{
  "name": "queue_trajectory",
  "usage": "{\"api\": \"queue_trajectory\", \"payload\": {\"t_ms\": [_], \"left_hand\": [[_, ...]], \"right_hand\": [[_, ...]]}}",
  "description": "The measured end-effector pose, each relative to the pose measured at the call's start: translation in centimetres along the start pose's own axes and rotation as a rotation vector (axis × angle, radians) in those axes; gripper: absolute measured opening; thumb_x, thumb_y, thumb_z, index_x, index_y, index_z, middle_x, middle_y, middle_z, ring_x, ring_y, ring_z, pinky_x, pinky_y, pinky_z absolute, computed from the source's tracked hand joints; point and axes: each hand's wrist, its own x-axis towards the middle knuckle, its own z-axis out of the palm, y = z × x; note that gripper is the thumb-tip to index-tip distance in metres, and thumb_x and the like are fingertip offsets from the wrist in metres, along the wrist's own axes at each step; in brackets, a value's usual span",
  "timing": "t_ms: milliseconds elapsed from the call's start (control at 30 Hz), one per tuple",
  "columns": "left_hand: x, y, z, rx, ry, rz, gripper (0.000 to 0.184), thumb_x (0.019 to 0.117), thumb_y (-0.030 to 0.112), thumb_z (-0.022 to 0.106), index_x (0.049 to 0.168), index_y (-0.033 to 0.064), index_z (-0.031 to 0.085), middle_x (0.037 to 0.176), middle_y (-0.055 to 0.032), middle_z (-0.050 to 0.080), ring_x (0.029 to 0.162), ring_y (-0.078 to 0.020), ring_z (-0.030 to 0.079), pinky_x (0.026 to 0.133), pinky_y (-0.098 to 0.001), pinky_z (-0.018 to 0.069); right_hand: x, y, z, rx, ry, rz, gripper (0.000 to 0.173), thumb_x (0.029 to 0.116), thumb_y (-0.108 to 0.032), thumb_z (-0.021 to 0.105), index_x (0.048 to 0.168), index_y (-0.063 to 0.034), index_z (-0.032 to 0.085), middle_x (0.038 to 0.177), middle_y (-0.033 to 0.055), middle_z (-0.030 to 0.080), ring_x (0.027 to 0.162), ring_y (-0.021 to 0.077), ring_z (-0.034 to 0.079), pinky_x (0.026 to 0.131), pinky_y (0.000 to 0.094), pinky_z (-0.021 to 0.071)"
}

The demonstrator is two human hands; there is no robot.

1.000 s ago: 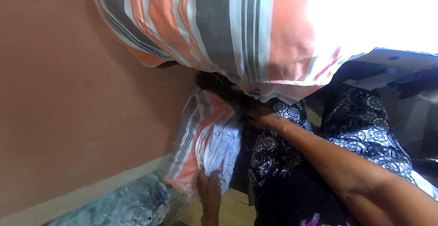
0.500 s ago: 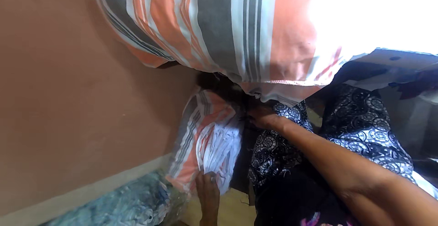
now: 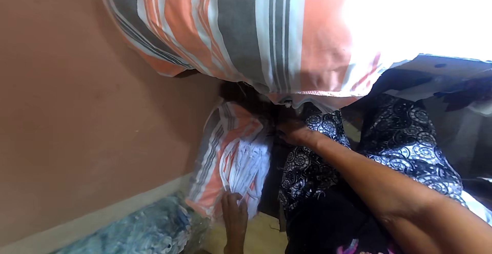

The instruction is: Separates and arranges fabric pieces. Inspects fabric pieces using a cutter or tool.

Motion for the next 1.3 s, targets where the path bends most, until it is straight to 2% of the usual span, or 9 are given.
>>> {"api": "queue_trajectory", "payload": {"t_ms": [200, 267, 367, 533, 700, 800, 900, 1133, 1300], "left_hand": [[-0.7, 2.1, 2.3, 0.206, -0.069, -0.073, 0.036, 0.0854, -0.012, 0.059, 0.109, 0.0085, 0.078, 0.134, -0.0443, 0.050, 0.123, -0.0661, 0.049, 0.098, -0.0728, 0.0411], [-0.6, 2.5, 2.2, 0.227, -0.141, -0.103, 0.023, 0.0892, 0.005, 0.061, 0.106, 0.0068, 0.077, 0.139, -0.0444, 0.046, 0.127, -0.0671, 0.043, 0.100, -0.0744, 0.0373], [-0.3, 1.6, 1.3, 0.145, -0.149, -0.084, 0.033, 0.0863, 0.032, 0.068, 0.090, 0.0002, 0.075, 0.136, -0.0437, 0.049, 0.127, -0.0646, 0.046, 0.099, -0.0724, 0.0397], [-0.1, 0.8, 0.3, 0.003, -0.013, -0.034, 0.017, 0.0845, 0.003, 0.069, 0.090, -0.0126, 0.065, 0.114, -0.0390, 0.060, 0.108, -0.0555, 0.060, 0.093, -0.0594, 0.0501], [-1.1, 1.2, 2.8, 0.092, 0.055, 0.013, 0.027, 0.0847, -0.011, 0.056, 0.093, 0.0038, 0.076, 0.124, -0.0424, 0.056, 0.115, -0.0632, 0.054, 0.096, -0.0683, 0.0456], [-1.4, 1.9, 3.5, 0.245, -0.060, -0.043, 0.023, 0.0879, 0.004, 0.062, 0.103, 0.0109, 0.077, 0.136, -0.0439, 0.049, 0.125, -0.0670, 0.046, 0.098, -0.0737, 0.0398], [-1.0, 2.0, 2.6, 0.237, -0.137, -0.072, 0.022, 0.0826, 0.026, 0.077, 0.090, 0.0049, 0.076, 0.139, -0.0420, 0.048, 0.128, -0.0644, 0.045, 0.099, -0.0721, 0.0386], [-0.7, 1.0, 1.6, -0.019, 0.002, -0.077, 0.013, 0.0778, -0.004, 0.069, 0.086, -0.0126, 0.064, 0.123, -0.0433, 0.054, 0.118, -0.0582, 0.054, 0.099, -0.0600, 0.0461], [-2.1, 0.8, 3.6, 0.198, -0.062, -0.022, 0.034, 0.0731, 0.009, 0.083, 0.104, 0.0008, 0.072, 0.136, -0.0443, 0.048, 0.125, -0.0652, 0.047, 0.097, -0.0709, 0.0430]], "right_hand": [[0.0, 0.0, 0.1, -0.010, 0.005, -0.001, 0.032, 0.1043, -0.014, 0.057, 0.131, 0.0008, 0.064, 0.132, 0.0241, 0.064, 0.128, 0.0425, 0.057, 0.107, 0.0600, 0.0427], [0.0, -0.1, -0.1, -0.004, -0.001, 0.008, 0.031, 0.1037, -0.015, 0.058, 0.130, 0.0007, 0.065, 0.131, 0.0247, 0.064, 0.126, 0.0432, 0.058, 0.105, 0.0615, 0.0433], [-0.2, -0.2, -0.2, 0.004, 0.004, 0.015, 0.031, 0.1027, -0.014, 0.059, 0.130, -0.0001, 0.065, 0.131, 0.0251, 0.064, 0.127, 0.0440, 0.058, 0.105, 0.0632, 0.0430], [-0.3, -0.2, -0.2, 0.016, -0.008, 0.017, 0.032, 0.1037, -0.014, 0.058, 0.132, 0.0004, 0.064, 0.131, 0.0257, 0.063, 0.127, 0.0447, 0.057, 0.106, 0.0632, 0.0423], [-0.1, -0.2, -0.6, -0.002, -0.060, 0.015, 0.032, 0.1050, -0.015, 0.055, 0.131, 0.0012, 0.063, 0.133, 0.0257, 0.062, 0.129, 0.0438, 0.056, 0.108, 0.0613, 0.0411], [-0.1, -0.3, -0.6, -0.002, -0.052, 0.009, 0.031, 0.1045, -0.014, 0.056, 0.131, 0.0006, 0.064, 0.131, 0.0251, 0.063, 0.127, 0.0436, 0.057, 0.106, 0.0617, 0.0429], [-0.1, -0.3, -0.3, -0.010, -0.010, 0.017, 0.031, 0.1034, -0.013, 0.058, 0.130, -0.0007, 0.065, 0.130, 0.0243, 0.065, 0.125, 0.0432, 0.059, 0.105, 0.0611, 0.0444], [-0.1, 0.1, 0.0, 0.009, 0.010, -0.011, 0.031, 0.1035, -0.014, 0.058, 0.130, 0.0011, 0.065, 0.132, 0.0252, 0.063, 0.128, 0.0436, 0.057, 0.107, 0.0609, 0.0419], [-0.2, -0.1, 0.0, -0.002, 0.015, -0.003, 0.030, 0.1028, -0.013, 0.059, 0.129, -0.0006, 0.066, 0.130, 0.0245, 0.065, 0.126, 0.0431, 0.059, 0.105, 0.0619, 0.0438]]}}
